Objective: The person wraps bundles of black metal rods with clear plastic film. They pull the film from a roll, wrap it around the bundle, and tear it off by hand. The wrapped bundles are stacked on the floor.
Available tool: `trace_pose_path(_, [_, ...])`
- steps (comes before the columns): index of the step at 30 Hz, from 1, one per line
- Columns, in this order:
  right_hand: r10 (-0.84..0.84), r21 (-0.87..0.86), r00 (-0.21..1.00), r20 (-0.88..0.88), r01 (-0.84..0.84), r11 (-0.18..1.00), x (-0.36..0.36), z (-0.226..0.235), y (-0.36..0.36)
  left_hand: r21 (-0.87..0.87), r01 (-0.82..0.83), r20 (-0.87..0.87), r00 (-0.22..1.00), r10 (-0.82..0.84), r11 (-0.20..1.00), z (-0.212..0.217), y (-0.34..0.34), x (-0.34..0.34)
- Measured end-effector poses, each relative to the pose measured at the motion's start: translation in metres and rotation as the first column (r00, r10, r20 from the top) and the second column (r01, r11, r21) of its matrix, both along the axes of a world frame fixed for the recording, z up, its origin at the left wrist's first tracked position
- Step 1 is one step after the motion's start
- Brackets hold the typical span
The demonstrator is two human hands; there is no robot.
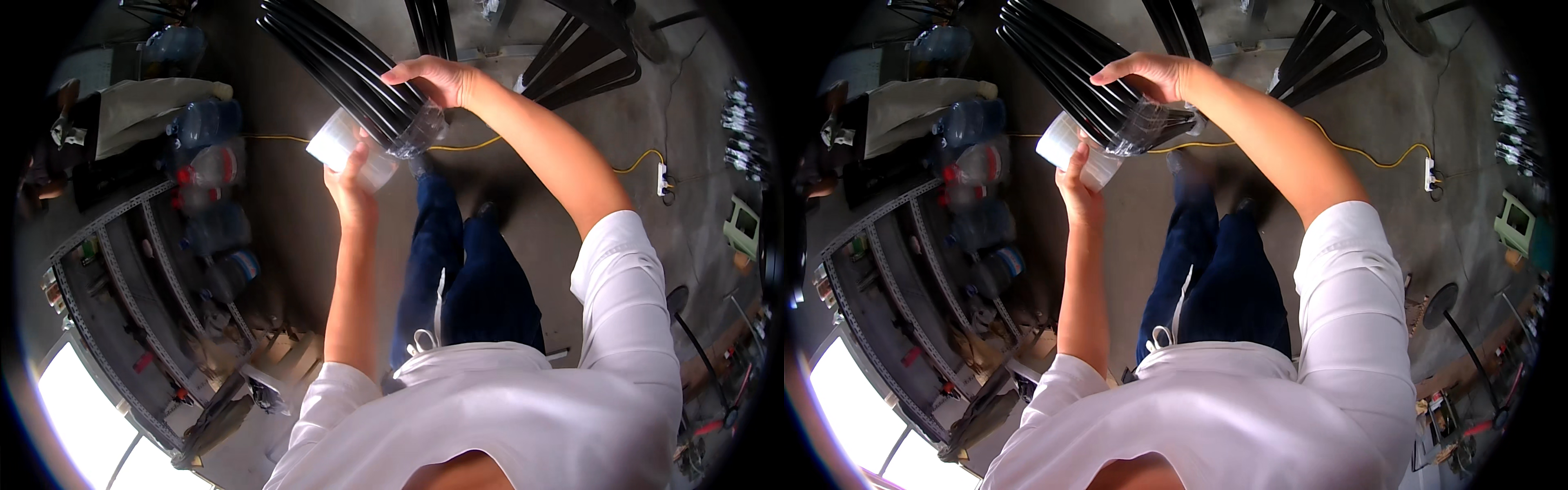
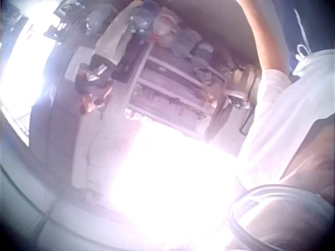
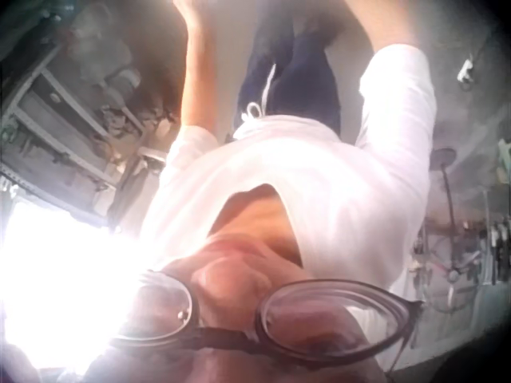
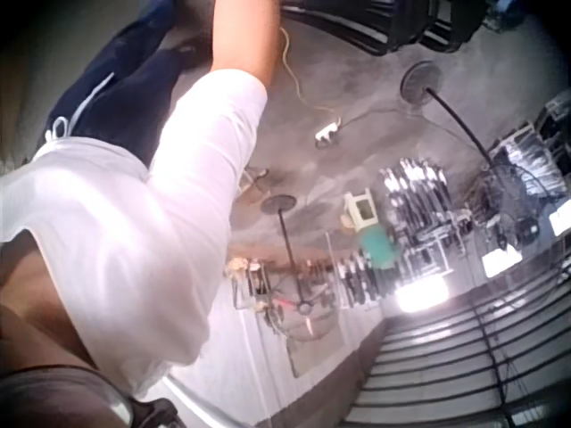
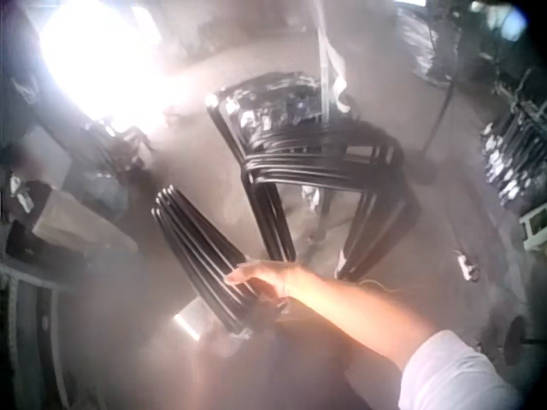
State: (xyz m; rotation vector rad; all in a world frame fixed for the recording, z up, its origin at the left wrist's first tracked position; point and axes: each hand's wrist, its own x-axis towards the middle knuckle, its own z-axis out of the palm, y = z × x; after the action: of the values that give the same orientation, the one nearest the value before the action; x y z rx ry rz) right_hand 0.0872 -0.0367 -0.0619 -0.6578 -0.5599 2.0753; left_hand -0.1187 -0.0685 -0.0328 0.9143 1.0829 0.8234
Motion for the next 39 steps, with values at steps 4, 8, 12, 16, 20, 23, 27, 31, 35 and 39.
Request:
trace_pose_path(4, [0.041, -0.010, 0.999, 0.007, -0.041, 0.999, -0.001, 0.017, 0.006, 0.060, -0.030, -0.026, 0.999, 0.031, 0.998, 0.010, 0.003, 0.017])
trace_pose_path(8, [-0.054, -0.099, 0.997, -0.049, 0.049, 0.994, 0.000, 0.020, 0.001, 0.020, -0.054, 0.030, 0.998, 0.053, 0.998, -0.001, 0.001, 0.013])
trace_pose_path(12, [-0.145, -0.033, 0.976, -0.165, 0.142, 0.989, -0.001, 0.015, -0.005, 0.088, -0.056, -0.011, 0.998, 0.058, 0.995, 0.000, 0.000, 0.018])
trace_pose_path(16, [0.014, -0.040, 0.995, -0.103, -0.018, 0.999, -0.001, 0.019, -0.001, -0.032, -0.087, 0.126, 0.988, 0.091, 0.996, -0.006, 0.002, 0.013])
trace_pose_path(20, [-0.015, -0.142, 0.997, -0.070, 0.004, 0.990, -0.008, 0.008, 0.002, 0.006, -0.044, 0.086, 0.995, 0.043, 0.999, -0.010, 0.005, 0.005])
trace_pose_path(23, [0.096, -0.079, 0.988, -0.119, -0.105, 0.991, -0.008, 0.009, 0.009, -0.022, -0.050, 0.067, 0.996, 0.051, 0.999, -0.002, 0.000, -0.002])
trace_pose_path(27, [0.240, 0.070, 0.949, -0.206, -0.231, 0.971, -0.012, 0.022, 0.006, -0.056, -0.113, 0.047, 0.992, 0.115, 0.992, 0.024, -0.023, -0.017])
trace_pose_path(31, [0.218, 0.081, 0.962, -0.163, -0.207, 0.975, -0.024, 0.022, 0.006, 0.002, -0.146, -0.070, 0.987, 0.146, 0.989, 0.074, -0.061, -0.015])
trace_pose_path(35, [0.082, -0.024, 0.996, -0.046, -0.083, 0.996, -0.039, 0.022, 0.003, 0.175, -0.154, -0.282, 0.939, 0.199, 0.972, 0.102, -0.078, 0.027])
trace_pose_path(39, [-0.372, 0.158, 0.789, 0.490, 0.339, 0.927, -0.036, 0.054, -0.017, 0.278, -0.080, -0.275, 0.948, 0.160, 0.957, 0.101, -0.067, 0.045])
